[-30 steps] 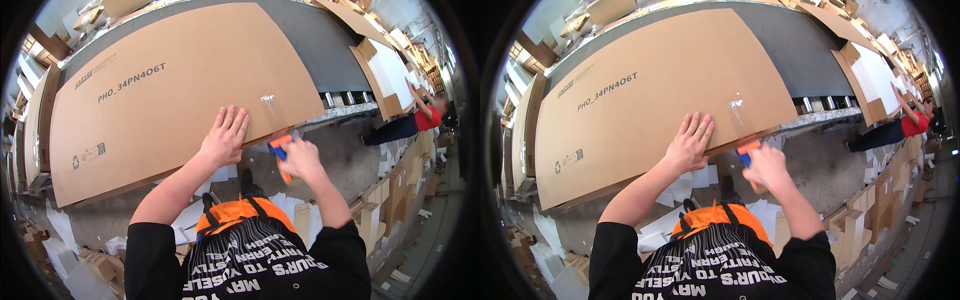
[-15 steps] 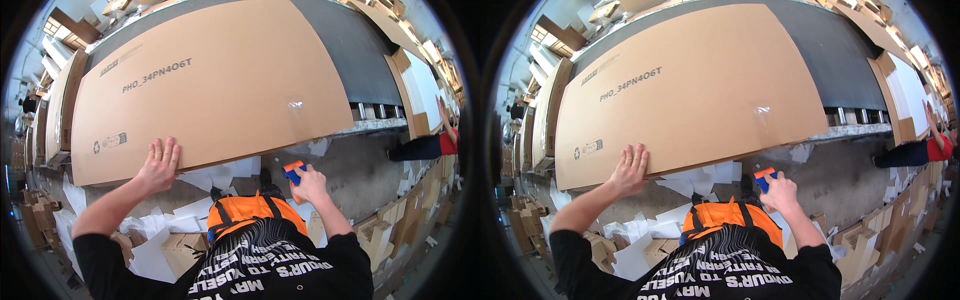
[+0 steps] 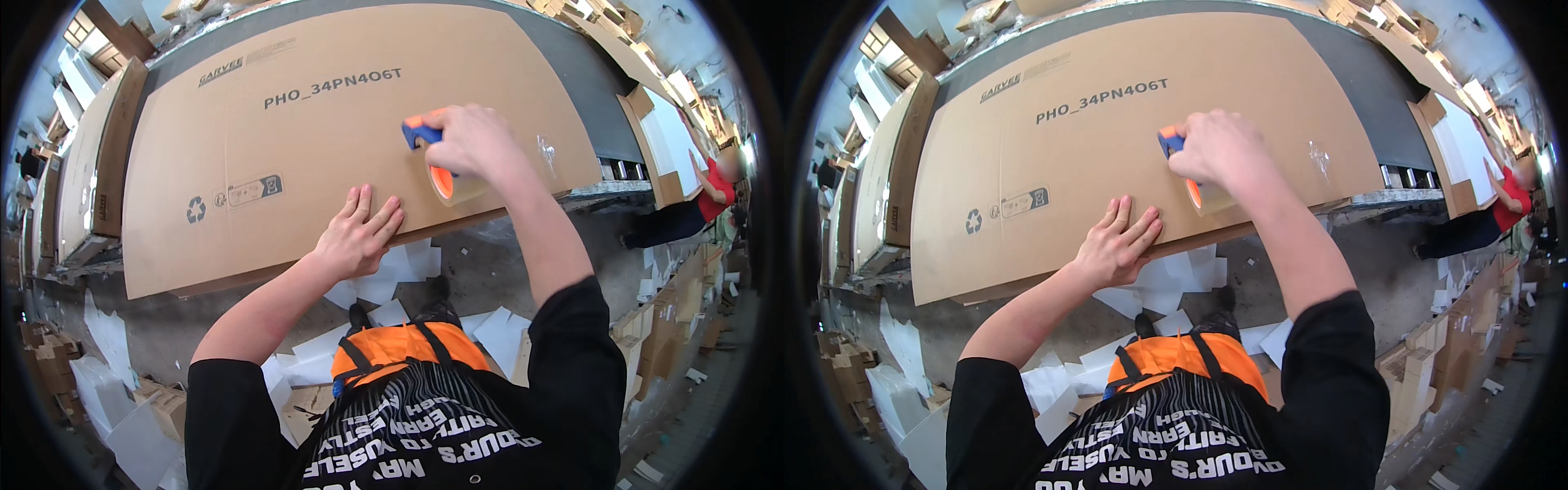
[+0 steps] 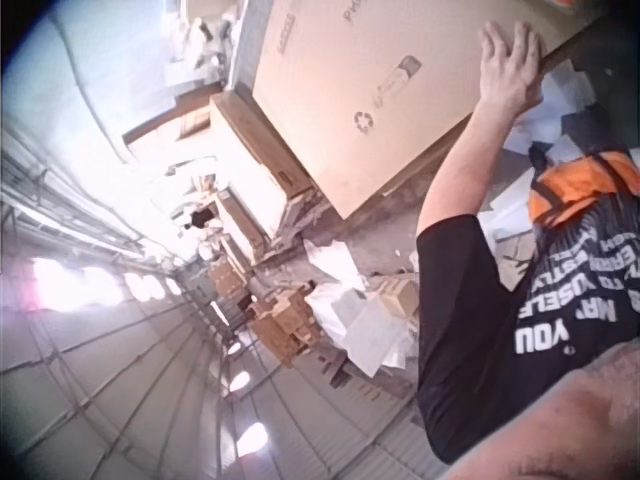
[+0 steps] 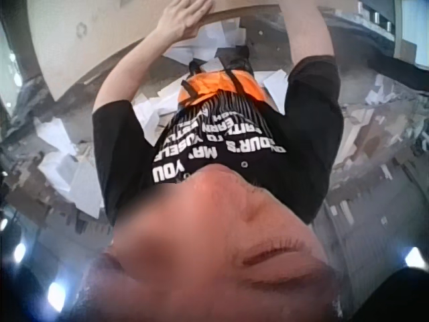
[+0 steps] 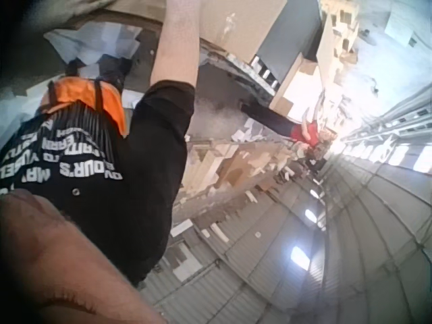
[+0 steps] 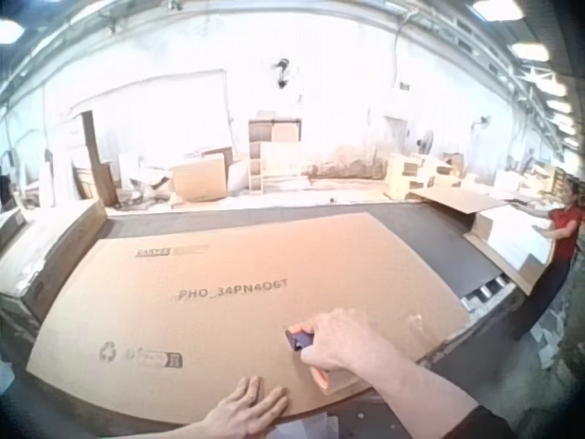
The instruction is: The person packages furniture components by placing foam sheets between wooden panels, folding a large cardboard box around the items, and sealing the edges with a handheld tape dispenser.
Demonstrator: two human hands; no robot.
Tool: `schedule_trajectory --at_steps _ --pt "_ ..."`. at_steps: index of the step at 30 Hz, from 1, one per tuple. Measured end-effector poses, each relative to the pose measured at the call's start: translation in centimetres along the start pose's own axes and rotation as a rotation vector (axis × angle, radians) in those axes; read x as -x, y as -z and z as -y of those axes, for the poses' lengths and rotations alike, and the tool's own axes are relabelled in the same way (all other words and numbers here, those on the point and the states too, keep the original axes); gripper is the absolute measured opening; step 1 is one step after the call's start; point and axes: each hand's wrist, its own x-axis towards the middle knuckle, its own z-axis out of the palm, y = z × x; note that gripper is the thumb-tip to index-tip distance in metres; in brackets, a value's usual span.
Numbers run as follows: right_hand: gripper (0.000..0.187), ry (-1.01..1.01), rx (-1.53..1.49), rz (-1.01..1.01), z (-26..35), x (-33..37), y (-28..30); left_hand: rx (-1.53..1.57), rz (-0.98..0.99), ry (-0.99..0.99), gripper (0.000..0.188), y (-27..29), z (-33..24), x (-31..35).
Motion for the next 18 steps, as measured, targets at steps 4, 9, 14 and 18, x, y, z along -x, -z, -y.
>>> schedule_trajectory --at_steps 4,9,14,18 --pt "0.061 -0.06 0.088 0.199 0.9 3.9 -2.4 0.003 -0.025 0.036 0.062 -0.9 -0.2 1.5" --pt "0.048 -0.064 0.085 0.297 -1.2 14.0 -12.3 -0.012 0.009 0.074 0.06 -0.7 -0.4 2.4" --pt "0.032 0.049 0.167 0.474 3.7 7.3 -19.2 -0.049 0.019 0.065 0.063 -0.4 0.2 2.8" --pt "0.056 0.081 0.054 0.548 5.1 9.3 -22.5 -0.022 -0.089 0.073 0.075 -1.2 0.5 4.7"
